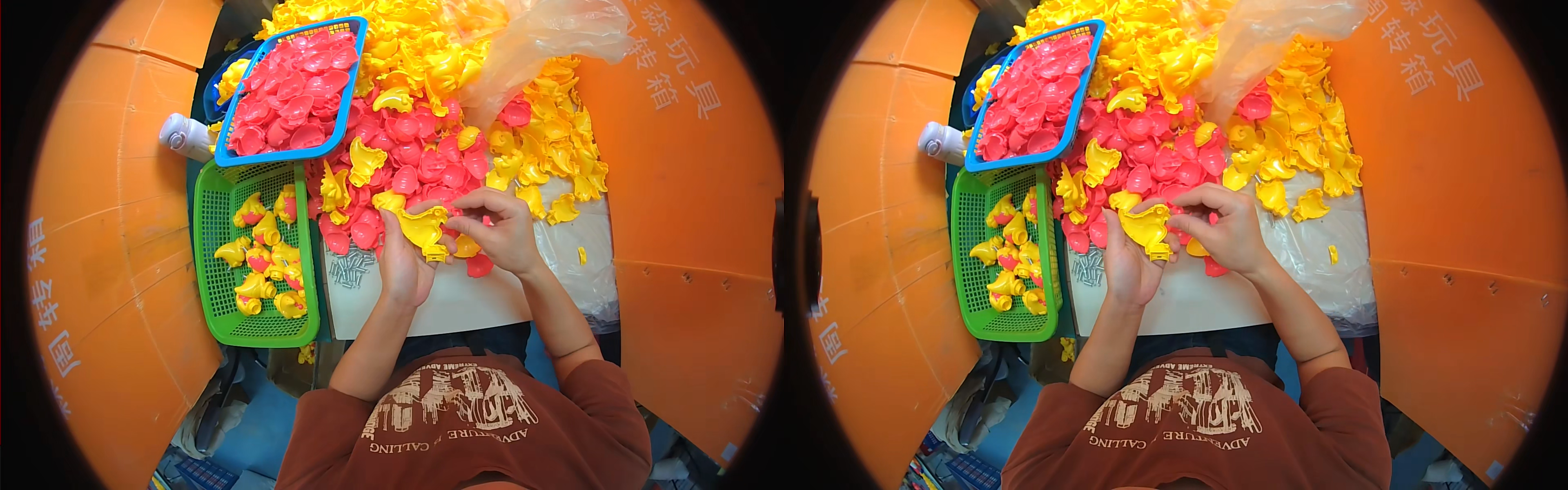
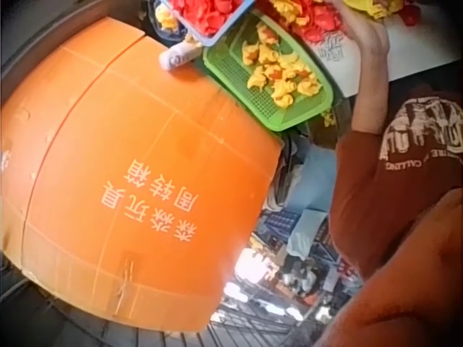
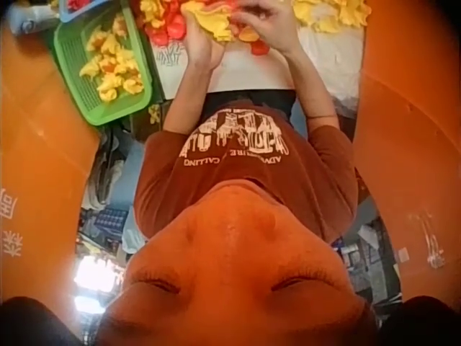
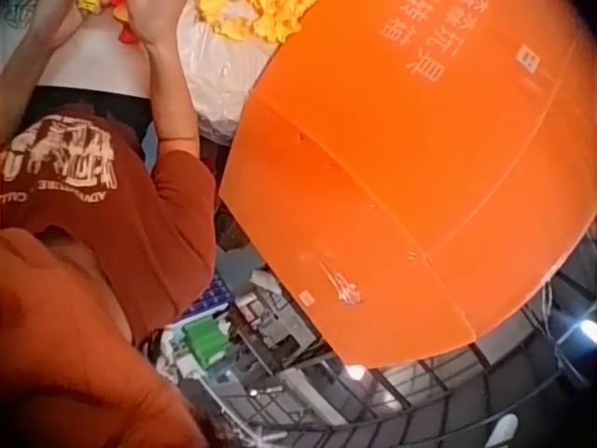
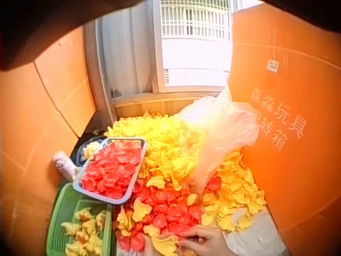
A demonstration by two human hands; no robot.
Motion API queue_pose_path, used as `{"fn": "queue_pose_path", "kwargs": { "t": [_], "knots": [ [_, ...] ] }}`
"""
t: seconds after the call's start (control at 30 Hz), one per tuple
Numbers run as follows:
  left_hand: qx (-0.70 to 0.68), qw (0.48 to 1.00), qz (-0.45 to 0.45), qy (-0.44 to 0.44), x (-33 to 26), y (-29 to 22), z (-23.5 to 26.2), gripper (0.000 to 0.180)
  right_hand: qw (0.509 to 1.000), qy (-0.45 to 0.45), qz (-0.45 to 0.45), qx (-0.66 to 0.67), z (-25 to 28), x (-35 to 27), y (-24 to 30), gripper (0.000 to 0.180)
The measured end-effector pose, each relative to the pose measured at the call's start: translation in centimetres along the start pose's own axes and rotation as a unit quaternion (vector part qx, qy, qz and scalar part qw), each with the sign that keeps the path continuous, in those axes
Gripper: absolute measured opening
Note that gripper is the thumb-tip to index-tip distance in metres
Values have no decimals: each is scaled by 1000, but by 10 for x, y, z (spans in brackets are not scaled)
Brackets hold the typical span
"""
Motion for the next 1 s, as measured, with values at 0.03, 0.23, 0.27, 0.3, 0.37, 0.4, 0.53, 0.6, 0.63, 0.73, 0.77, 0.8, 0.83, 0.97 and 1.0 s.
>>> {"fn": "queue_pose_path", "kwargs": {
  "t": [0.03,0.23,0.27,0.3,0.37,0.4,0.53,0.6,0.63,0.73,0.77,0.8,0.83,0.97,1.0],
  "knots": [
    [-1,1000,-1,-1,0,0,0,67,1000,1,0,0,0,-2,-5,19],
    [-41,998,-8,-46,-1,-1,-7,70,994,-10,-40,98,-1,-17,-14,16],
    [-36,999,-11,-37,-1,-1,-8,63,991,-38,-50,119,-4,-17,-11,17],
    [-30,999,-14,-28,-2,-1,-8,56,986,-67,-61,141,-4,-17,-7,19],
    [54,998,-5,-31,-6,0,-1,45,999,-29,-26,21,-2,-13,9,20],
    [138,990,6,-33,-7,0,3,34,995,8,10,-100,-1,-11,13,22],
    [311,942,-107,-68,2,-11,26,20,984,-47,78,-153,19,-5,1,24],
    [364,893,-222,-147,5,-44,25,25,957,-108,41,-265,34,-2,0,20],
    [427,844,-280,-161,8,-59,20,30,947,-109,18,-302,40,-3,-4,22],
    [635,638,-375,-221,7,-83,13,35,904,-117,-2,-411,49,-11,-14,25],
    [753,454,-398,-261,6,-84,8,37,903,-120,-2,-413,51,-10,-18,25],
    [752,456,-400,-258,4,-81,6,37,886,-131,-1,-444,53,-9,-22,26],
    [731,499,-401,-238,0,-75,3,34,868,-143,-2,-475,53,-9,-23,26],
    [689,594,-387,-151,-3,-44,-9,27,858,-117,8,-500,45,1,-25,27],
    [688,615,-370,-106,-2,-35,-13,27,840,-78,7,-536,45,2,-38,27]
  ]
}}
Point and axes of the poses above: each hand's wrist, its own x-axis towards the middle knuckle, its own z-axis out of the back of the hand, y = z × x, the point moved 2 cm from there along x, towards the middle knuckle, and after that the axes turned 7 degrees about x, right-handed, at the moved point
